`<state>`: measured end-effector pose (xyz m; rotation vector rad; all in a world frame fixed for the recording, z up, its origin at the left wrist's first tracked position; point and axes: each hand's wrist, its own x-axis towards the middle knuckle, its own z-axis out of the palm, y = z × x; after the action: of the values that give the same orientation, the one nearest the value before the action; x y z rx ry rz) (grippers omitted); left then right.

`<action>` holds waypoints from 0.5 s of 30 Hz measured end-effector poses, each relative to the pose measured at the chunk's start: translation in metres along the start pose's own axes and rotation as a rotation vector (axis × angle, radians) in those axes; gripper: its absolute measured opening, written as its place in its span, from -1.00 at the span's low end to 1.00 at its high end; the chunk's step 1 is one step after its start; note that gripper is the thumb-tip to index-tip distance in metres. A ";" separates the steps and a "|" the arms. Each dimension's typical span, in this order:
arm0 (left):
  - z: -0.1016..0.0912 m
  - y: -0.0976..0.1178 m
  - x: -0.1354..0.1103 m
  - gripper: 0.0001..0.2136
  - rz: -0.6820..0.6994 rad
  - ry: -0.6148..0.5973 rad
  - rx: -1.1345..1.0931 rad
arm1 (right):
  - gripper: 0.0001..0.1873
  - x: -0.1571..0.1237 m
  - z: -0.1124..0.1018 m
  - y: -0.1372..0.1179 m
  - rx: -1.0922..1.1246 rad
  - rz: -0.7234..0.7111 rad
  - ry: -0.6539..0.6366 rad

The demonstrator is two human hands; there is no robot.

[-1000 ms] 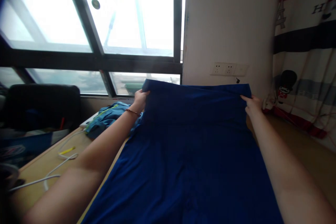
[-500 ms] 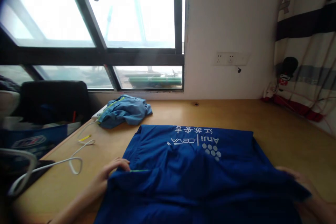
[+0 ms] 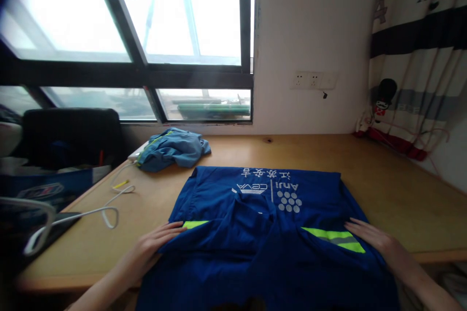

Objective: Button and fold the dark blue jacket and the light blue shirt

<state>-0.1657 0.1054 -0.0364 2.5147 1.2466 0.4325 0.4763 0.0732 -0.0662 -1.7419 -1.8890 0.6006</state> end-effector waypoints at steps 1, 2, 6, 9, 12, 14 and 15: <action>0.001 -0.004 0.009 -0.52 -0.002 0.008 -0.019 | -0.61 0.007 -0.002 0.002 -0.065 -0.022 -0.053; 0.001 -0.008 0.020 -0.52 -0.003 0.020 -0.029 | -0.59 0.016 -0.004 0.003 -0.109 -0.033 -0.051; -0.002 -0.022 0.070 -0.51 0.014 0.062 0.107 | -0.55 0.052 -0.010 0.007 -0.227 -0.161 -0.032; -0.006 -0.021 0.091 -0.46 0.098 0.090 0.346 | -0.54 0.065 -0.014 0.007 -0.366 -0.327 0.020; -0.009 -0.013 0.090 -0.44 0.245 0.143 0.566 | -0.50 0.063 -0.018 0.010 -0.577 -0.474 0.116; -0.009 -0.008 0.083 -0.50 0.367 0.164 0.674 | -0.45 0.058 -0.021 0.010 -0.698 -0.577 0.154; -0.009 -0.006 0.080 -0.52 0.410 0.169 0.711 | -0.44 0.055 -0.022 0.008 -0.733 -0.630 0.168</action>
<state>-0.1274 0.1747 -0.0202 3.4310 1.0610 0.3314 0.4932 0.1280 -0.0510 -1.3455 -2.5250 -0.5161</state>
